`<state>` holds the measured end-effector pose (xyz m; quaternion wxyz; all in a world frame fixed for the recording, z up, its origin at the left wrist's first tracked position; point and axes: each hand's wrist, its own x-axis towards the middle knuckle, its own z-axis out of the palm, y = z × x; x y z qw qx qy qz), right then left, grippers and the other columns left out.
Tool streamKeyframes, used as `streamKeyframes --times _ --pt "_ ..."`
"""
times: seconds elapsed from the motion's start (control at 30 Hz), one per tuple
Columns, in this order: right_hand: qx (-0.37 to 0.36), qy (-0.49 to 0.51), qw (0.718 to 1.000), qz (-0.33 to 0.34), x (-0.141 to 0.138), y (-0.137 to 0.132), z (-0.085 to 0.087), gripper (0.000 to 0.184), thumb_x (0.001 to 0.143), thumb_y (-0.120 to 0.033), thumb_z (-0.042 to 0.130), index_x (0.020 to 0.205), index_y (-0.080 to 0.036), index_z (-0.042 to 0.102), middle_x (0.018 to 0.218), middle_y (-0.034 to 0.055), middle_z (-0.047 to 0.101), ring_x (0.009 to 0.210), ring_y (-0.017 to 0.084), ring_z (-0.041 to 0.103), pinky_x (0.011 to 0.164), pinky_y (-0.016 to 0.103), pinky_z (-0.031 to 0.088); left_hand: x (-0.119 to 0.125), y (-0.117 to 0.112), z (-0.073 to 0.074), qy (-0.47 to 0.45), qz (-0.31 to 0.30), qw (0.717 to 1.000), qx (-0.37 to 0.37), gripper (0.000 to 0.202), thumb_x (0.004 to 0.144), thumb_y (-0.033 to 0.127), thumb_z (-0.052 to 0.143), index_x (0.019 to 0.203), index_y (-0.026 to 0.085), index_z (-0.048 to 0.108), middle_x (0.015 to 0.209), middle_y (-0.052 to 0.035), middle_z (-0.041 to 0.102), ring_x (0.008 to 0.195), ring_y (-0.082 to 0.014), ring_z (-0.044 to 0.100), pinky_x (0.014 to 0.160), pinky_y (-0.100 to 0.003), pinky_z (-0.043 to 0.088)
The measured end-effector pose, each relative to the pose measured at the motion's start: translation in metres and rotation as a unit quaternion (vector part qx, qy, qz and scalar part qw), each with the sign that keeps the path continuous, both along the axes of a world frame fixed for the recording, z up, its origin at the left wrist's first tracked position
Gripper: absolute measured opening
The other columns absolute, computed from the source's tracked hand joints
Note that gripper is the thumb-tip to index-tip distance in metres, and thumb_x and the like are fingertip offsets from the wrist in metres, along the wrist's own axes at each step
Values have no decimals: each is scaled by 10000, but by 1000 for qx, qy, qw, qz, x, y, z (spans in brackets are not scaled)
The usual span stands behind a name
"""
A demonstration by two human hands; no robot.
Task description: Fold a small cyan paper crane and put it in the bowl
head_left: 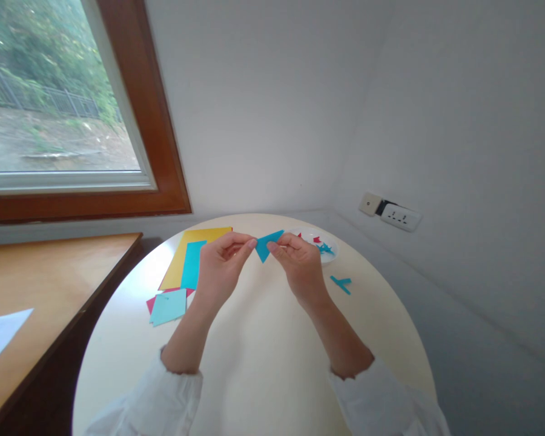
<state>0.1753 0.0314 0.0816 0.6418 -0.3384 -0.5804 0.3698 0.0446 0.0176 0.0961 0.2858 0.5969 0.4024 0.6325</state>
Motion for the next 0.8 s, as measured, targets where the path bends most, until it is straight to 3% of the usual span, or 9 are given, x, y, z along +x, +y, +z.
streamKeyframes --times 0.27,0.47,0.63,0.8 --pt "2 -46 999 12 1 0 -2 176 695 -359 645 716 -185 662 758 34 676 731 163 601 697 301 462 1 -1 -1 1 20 1000 -2 180 690 341 651 689 161 654 704 -23 675 707 -158 627 597 -234 497" --pt "10 -31 999 14 1 3 -6 175 718 -356 630 752 -188 665 780 41 683 736 166 604 721 315 461 2 -1 1 -14 -9 999 -32 259 633 401 694 690 152 649 700 -31 676 671 -165 628 586 -252 502" --pt "-1 -1 1000 18 0 1 -3 156 683 -344 657 677 -189 637 721 18 663 693 153 588 687 294 457 4 -2 2 -4 -23 998 -56 249 602 381 720 652 156 627 663 -20 665 645 -164 624 583 -260 508" --pt "-12 -7 999 30 0 0 -1 149 680 -337 657 694 -189 646 743 22 661 738 161 591 716 297 455 1 -1 0 7 -24 999 -21 155 649 303 682 641 160 622 662 -12 658 660 -154 622 607 -252 508"
